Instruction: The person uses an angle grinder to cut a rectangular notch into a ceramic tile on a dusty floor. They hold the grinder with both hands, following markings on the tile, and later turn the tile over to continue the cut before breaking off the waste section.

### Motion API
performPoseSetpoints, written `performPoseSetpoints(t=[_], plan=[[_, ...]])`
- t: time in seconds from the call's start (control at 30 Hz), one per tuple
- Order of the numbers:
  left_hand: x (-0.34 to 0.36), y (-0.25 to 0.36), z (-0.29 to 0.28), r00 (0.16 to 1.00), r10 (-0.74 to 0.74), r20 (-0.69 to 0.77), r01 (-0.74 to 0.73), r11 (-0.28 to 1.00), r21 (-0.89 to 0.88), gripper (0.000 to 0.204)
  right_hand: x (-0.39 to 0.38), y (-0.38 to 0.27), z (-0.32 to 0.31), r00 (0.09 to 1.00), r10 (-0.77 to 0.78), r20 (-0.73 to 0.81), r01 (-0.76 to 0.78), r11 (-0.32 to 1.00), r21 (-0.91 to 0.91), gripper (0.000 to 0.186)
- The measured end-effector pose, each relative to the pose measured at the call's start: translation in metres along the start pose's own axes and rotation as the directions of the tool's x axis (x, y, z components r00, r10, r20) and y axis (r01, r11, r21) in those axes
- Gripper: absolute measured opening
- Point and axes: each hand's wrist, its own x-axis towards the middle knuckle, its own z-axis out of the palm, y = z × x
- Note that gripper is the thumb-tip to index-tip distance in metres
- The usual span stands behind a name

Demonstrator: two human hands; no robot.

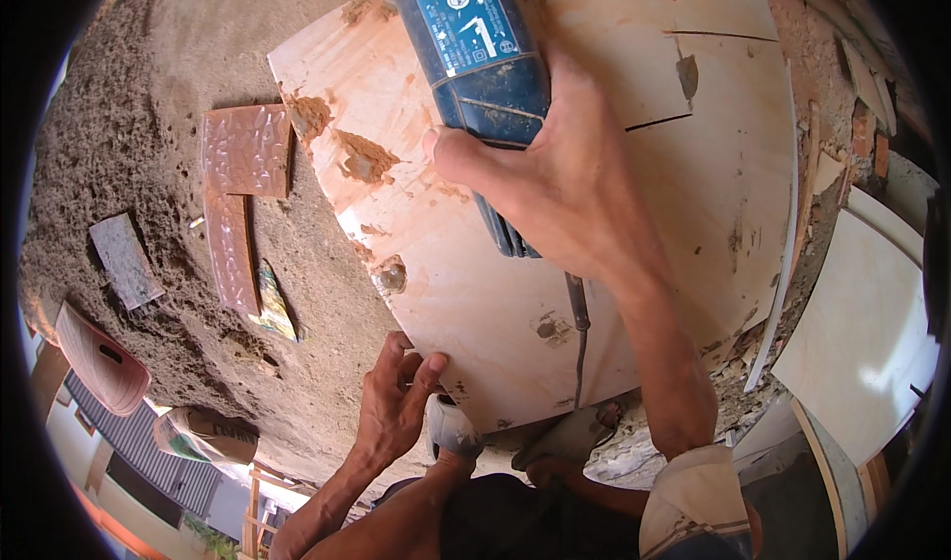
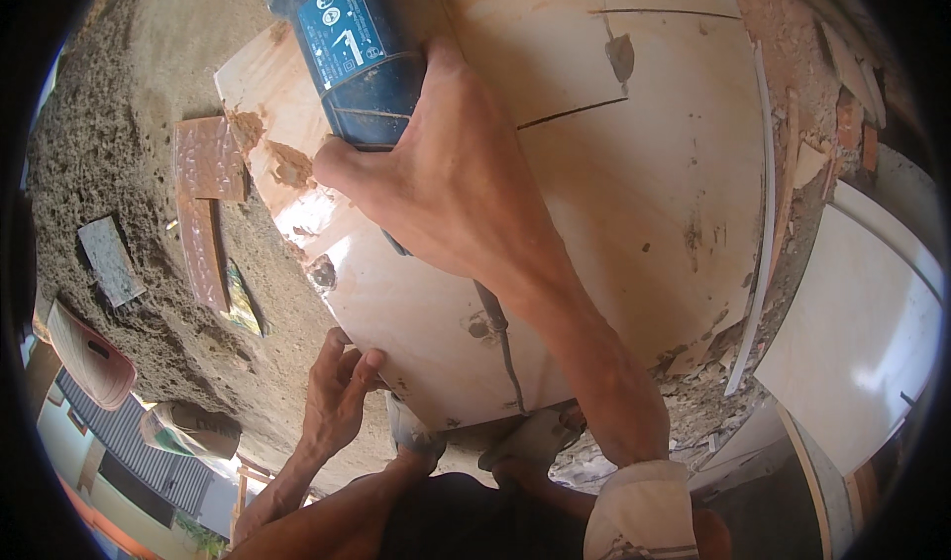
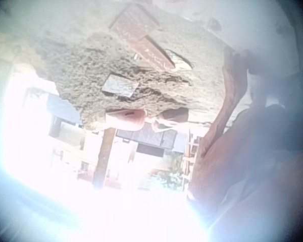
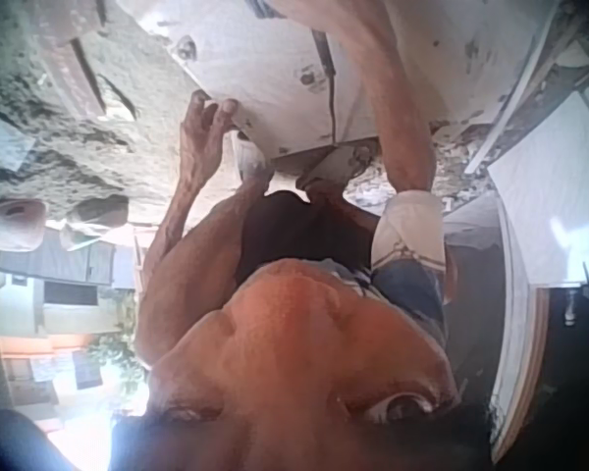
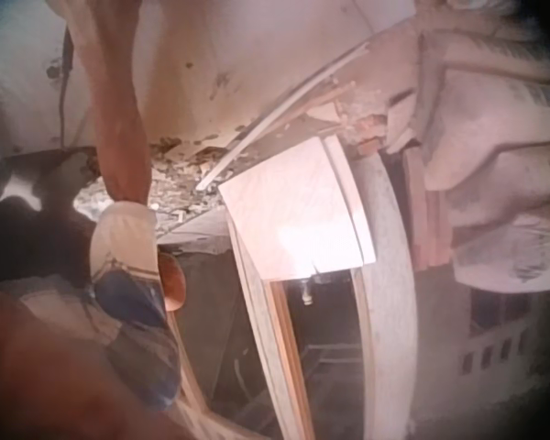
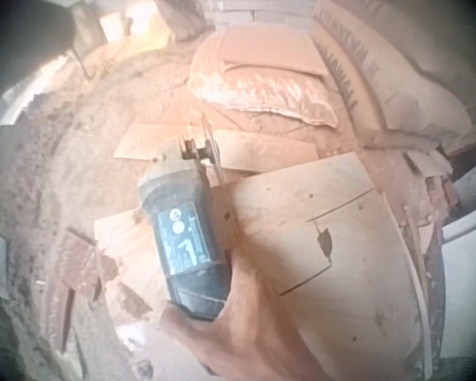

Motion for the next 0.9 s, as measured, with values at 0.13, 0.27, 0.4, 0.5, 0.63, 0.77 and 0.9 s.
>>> performPoseSetpoints(t=[0.13,0.27,0.4,0.5,0.63,0.77,0.9], plan=[[-0.0012,-0.0029,0.0003,1.0,-0.002,-0.011,0.002,1.0,-0.011,0.042,0.0005,0.0025,0.0008,1.0,-0.02,-0.005,0.019,0.998,-0.063,0.043],[-0.001,-0.0033,0.0018,1.0,0.0,-0.02,-0.001,1.0,-0.019,0.042,0.0007,0.0025,0.0004,1.0,-0.009,-0.002,0.009,0.998,-0.069,0.043],[-0.0012,-0.0036,0.0014,1.0,-0.004,-0.022,0.004,1.0,-0.021,0.043,0.0012,0.0027,0.0004,1.0,-0.027,-0.004,0.027,0.999,-0.04,0.047],[-0.0011,-0.0009,0.0016,1.0,-0.015,-0.02,0.015,1.0,-0.024,0.044,0.0022,0.0016,-0.0003,1.0,-0.014,0.003,0.014,1.0,0.007,0.059],[-0.0016,0.0018,0.0026,1.0,-0.013,-0.016,0.013,1.0,-0.019,0.045,0.0019,0.0046,-0.0004,1.0,-0.026,-0.005,0.026,0.998,-0.049,0.048],[-0.0017,-0.0001,0.0022,1.0,-0.021,-0.013,0.021,0.999,-0.039,0.045,0.0025,0.0051,0.0008,1.0,-0.031,-0.003,0.03,0.997,-0.076,0.043],[-0.0015,-0.0004,0.0017,1.0,-0.023,-0.009,0.022,0.999,-0.024,0.044,0.002,0.0018,0.0004,1.0,-0.008,-0.006,0.008,0.995,-0.095,0.043]])
